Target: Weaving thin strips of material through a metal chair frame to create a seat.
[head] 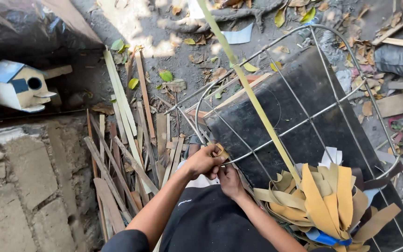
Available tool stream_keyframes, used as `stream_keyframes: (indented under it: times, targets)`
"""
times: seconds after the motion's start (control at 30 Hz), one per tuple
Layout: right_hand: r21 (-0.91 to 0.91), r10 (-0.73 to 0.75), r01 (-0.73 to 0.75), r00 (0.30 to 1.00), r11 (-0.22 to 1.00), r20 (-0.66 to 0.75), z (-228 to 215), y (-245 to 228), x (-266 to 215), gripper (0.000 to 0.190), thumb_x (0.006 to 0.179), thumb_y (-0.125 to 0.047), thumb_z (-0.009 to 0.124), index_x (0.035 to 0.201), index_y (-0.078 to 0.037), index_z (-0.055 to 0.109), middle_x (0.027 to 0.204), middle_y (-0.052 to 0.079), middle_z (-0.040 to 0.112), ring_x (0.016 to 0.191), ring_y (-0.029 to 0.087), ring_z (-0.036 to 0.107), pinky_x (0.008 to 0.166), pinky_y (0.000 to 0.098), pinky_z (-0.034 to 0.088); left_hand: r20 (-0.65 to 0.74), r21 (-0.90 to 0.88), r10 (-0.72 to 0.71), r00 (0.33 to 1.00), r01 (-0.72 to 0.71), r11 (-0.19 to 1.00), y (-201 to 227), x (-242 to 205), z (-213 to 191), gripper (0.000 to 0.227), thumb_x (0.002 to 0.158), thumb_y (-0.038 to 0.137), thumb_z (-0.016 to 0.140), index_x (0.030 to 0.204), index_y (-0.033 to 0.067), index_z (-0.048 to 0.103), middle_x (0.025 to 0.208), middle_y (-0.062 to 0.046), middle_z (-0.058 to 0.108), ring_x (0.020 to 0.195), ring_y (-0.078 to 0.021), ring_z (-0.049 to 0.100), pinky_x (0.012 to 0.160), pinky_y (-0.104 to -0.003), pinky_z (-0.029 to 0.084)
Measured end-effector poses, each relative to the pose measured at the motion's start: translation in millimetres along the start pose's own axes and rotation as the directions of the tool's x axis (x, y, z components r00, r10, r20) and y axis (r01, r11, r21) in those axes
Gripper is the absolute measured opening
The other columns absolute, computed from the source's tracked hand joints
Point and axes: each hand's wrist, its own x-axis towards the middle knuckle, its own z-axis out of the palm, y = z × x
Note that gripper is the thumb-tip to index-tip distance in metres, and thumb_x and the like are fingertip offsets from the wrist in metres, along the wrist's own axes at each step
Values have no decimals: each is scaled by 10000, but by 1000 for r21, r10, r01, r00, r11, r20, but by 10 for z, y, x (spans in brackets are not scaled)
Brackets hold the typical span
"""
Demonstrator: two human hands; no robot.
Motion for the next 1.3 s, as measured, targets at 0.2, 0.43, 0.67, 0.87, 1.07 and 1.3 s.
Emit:
stream_keyframes:
  times: [0.2,0.43,0.67,0.87,1.07,1.3]
  targets:
    - [44,-45,43,998,998,34,18,-157,-105,522,1107,-370,498,1476,-1,511,529,-29,522,491,102,440,557,287,401,-133,804,-86,987,158,573,434,-55,200,468,880,409,690,1205,73,721,1025,-187,780,1046,-391,759,896,-566,597]
    - [69,-75,75,997,995,2,82,76,-11,490,1102,-414,511,1281,17,660,552,39,575,516,148,535,577,319,464,-56,-232,46,997,-58,971,115,-28,-60,144,932,149,692,1025,49,648,543,-68,558,456,-195,658,471,-344,627]
    - [-7,-156,156,987,988,-36,4,-351,-84,310,1000,-205,549,949,-12,787,798,232,743,880,356,743,756,481,556,230,-425,493,839,-370,826,16,-1287,-292,784,1035,659,467,580,54,669,506,-180,656,497,-284,714,557,-318,582]
    - [-39,-66,64,996,997,-51,-11,-381,-17,307,1046,-342,608,886,-84,656,541,57,574,562,196,549,563,364,466,-264,412,237,935,-113,904,-494,-787,-227,490,939,331,759,1399,202,653,1202,-219,759,1094,-419,749,916,-519,605]
    - [-25,-27,27,1000,999,-7,-10,-494,-113,350,1086,-428,569,1180,-120,708,533,-12,463,539,157,523,513,337,414,-499,384,357,790,-167,908,-377,-280,149,541,813,412,848,1233,151,630,1068,-101,725,1025,-328,753,877,-500,573]
    - [-79,4,-5,1000,997,-23,27,-334,-103,445,1060,-445,553,1324,-116,692,612,113,615,682,262,616,642,433,506,-579,203,365,729,-305,931,-495,-360,85,314,888,196,744,1178,117,654,1048,-167,776,1073,-401,735,904,-507,573]
